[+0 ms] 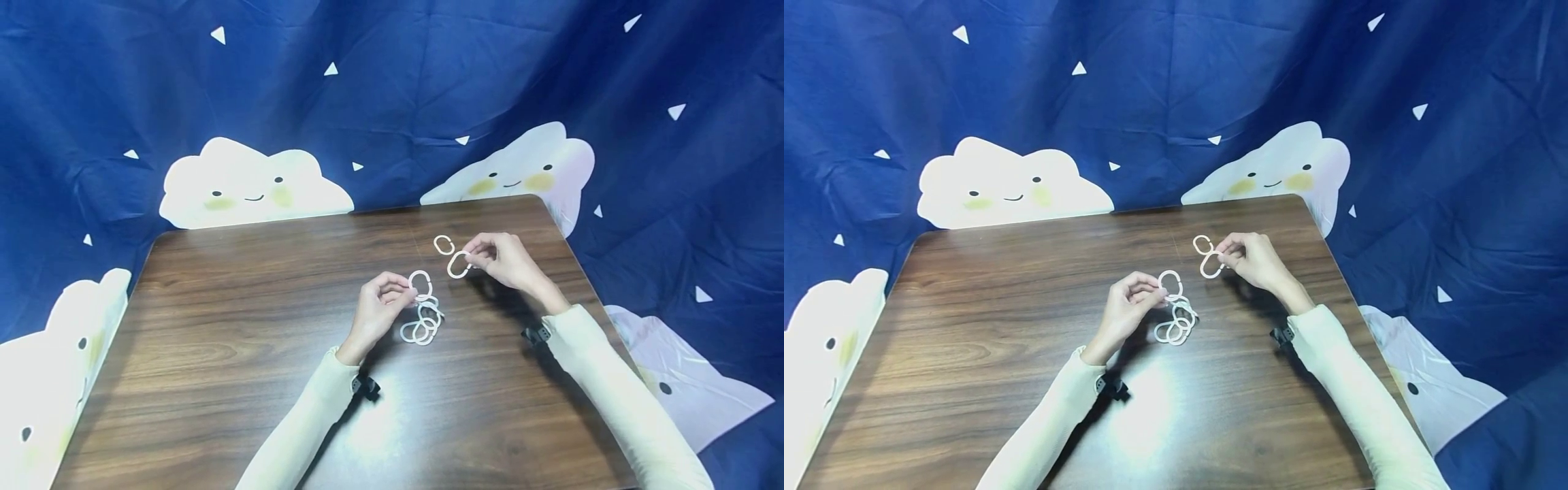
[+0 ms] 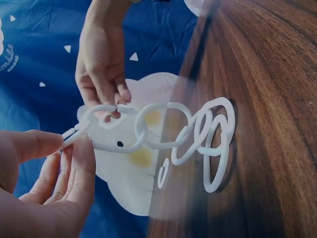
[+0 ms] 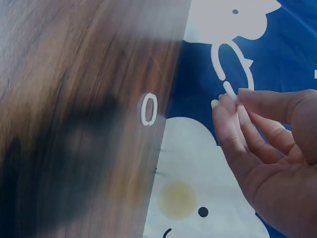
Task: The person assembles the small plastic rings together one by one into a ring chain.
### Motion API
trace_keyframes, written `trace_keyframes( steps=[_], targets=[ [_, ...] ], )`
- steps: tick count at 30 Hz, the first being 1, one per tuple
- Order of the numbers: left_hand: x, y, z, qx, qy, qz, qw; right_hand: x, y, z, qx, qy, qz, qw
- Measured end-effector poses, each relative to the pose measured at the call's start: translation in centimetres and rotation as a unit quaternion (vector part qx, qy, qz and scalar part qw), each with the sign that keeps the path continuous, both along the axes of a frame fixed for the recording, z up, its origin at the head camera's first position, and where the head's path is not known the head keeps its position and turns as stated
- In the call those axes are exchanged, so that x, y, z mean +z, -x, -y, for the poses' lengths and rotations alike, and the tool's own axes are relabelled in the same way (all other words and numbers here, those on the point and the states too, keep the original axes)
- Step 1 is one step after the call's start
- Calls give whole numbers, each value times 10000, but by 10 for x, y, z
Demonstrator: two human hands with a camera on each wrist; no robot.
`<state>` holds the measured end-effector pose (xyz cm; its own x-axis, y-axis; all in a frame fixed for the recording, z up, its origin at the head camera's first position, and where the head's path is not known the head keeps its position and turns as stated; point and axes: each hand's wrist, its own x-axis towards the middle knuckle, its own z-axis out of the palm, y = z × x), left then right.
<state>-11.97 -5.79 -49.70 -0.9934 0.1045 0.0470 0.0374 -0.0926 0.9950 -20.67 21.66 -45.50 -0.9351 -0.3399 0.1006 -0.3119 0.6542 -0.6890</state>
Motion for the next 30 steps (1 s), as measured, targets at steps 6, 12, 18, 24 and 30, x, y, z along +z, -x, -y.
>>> trace_keyframes(
  steps=[6, 12, 18, 24, 30],
  targets=[
    [3, -1, -1, -37, 5, 3, 10000, 3, -8, 5, -164, 429, 173, 9988],
    [2, -1, -2, -59, -35, -3, 10000, 7, -15, 13, -198, 1015, 512, 9933],
    [2, -2, -3, -69, -53, -5, 10000, 7, -19, 20, -37, 1398, 604, 9883],
    [3, -2, -4, -84, -92, -1, 9999, 7, -25, 29, 154, 1710, 847, 9815],
    [2, -3, -4, -142, -240, 49, 9996, 5, -29, 35, 259, 1964, 1016, 9749]
  ],
)
